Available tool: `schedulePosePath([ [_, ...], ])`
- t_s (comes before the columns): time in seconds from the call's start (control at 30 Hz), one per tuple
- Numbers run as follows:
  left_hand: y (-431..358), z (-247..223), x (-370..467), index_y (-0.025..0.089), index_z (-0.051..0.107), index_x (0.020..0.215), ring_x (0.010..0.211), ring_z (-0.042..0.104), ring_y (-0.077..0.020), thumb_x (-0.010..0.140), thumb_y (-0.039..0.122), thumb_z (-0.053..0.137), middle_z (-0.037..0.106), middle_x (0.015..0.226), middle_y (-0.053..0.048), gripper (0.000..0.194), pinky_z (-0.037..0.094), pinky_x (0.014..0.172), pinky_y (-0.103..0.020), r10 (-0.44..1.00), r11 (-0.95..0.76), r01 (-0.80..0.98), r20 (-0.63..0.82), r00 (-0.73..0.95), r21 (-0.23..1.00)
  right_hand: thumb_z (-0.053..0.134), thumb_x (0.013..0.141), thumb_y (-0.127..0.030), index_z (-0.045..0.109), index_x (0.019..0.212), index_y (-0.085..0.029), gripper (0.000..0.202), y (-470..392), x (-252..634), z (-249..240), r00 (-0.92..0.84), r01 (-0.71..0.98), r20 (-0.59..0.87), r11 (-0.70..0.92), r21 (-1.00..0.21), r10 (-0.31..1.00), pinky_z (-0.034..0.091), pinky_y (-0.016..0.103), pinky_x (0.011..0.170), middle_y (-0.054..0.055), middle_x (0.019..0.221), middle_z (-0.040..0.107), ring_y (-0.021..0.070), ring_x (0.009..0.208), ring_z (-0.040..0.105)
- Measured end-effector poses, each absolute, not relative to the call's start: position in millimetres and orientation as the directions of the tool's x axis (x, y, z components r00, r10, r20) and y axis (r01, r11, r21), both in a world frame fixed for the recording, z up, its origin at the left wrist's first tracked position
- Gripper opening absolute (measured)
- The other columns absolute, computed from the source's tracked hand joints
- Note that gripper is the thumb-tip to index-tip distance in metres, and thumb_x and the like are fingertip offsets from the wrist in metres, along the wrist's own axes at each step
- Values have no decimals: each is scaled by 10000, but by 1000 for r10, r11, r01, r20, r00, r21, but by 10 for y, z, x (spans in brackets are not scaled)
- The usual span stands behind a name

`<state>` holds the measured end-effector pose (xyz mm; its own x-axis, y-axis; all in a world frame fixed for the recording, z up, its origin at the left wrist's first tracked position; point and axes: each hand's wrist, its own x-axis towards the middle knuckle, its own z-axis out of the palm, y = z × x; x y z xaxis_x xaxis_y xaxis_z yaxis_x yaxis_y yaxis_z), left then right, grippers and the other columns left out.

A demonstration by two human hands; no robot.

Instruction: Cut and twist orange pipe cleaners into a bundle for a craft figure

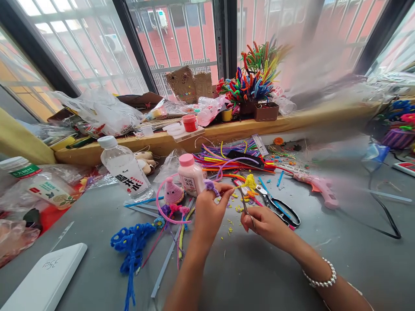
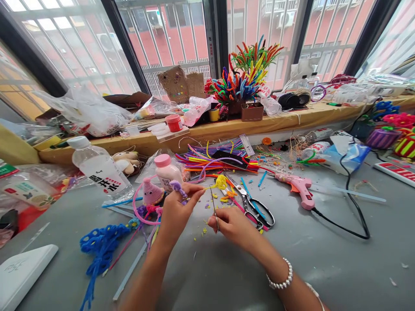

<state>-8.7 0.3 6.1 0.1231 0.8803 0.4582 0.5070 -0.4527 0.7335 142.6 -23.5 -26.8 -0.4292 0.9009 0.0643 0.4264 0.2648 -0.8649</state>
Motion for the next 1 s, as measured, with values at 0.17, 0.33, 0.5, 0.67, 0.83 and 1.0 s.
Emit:
schedulePosePath([
  [0.17, 8, 60, -107, 192, 622, 745, 741, 564, -146, 762, 271, 498, 640, 745, -22, 148, 420, 718, -274, 866, -486, 500, 474, 160, 717, 224, 709, -720, 448, 523, -162, 630, -227, 1442, -274, -424, 423, 67, 263, -867, 903, 277, 223, 474, -23, 493, 417, 98, 484, 374],
  [0.33, 14, 73, -126, 196, 625, 739, 737, 567, -150, 762, 282, 498, 642, 749, -20, 155, 415, 715, -275, 861, -488, 535, 482, 164, 690, 224, 716, -712, 431, 499, -161, 628, -221, 1433, -291, -392, 454, 63, 252, -854, 918, 278, 224, 480, -26, 474, 399, 94, 478, 363],
  [0.5, 3, 92, -120, 199, 619, 726, 727, 568, -147, 763, 255, 501, 646, 743, -13, 136, 408, 706, -268, 860, -489, 560, 478, 180, 669, 197, 707, -725, 419, 584, -167, 613, -235, 1415, -277, -419, 394, 70, 251, -884, 905, 262, 215, 451, -25, 535, 384, 93, 495, 336],
  [0.67, 0, 79, -107, 202, 616, 732, 729, 564, -148, 768, 253, 495, 643, 749, -12, 136, 405, 710, -270, 854, -499, 569, 482, 195, 654, 212, 701, -728, 382, 578, -171, 595, -235, 1427, -274, -447, 405, 24, 226, -886, 894, 254, 211, 447, -27, 544, 366, 88, 491, 316],
  [0.83, -6, 71, -97, 203, 613, 721, 727, 568, -146, 763, 247, 504, 645, 739, -9, 125, 407, 703, -262, 852, -501, 583, 481, 205, 640, 188, 679, -751, 372, 567, -174, 616, -230, 1430, -276, -443, 420, 15, 222, -880, 896, 238, 219, 447, -27, 530, 355, 92, 489, 311],
  [1.0, 6, 69, -102, 190, 613, 737, 723, 567, -140, 767, 248, 503, 645, 743, -15, 128, 407, 704, -257, 859, -492, 589, 470, 205, 641, 203, 684, -745, 362, 544, -173, 610, -215, 1430, -291, -423, 421, 29, 225, -878, 905, 244, 221, 459, -32, 511, 350, 89, 484, 311],
])
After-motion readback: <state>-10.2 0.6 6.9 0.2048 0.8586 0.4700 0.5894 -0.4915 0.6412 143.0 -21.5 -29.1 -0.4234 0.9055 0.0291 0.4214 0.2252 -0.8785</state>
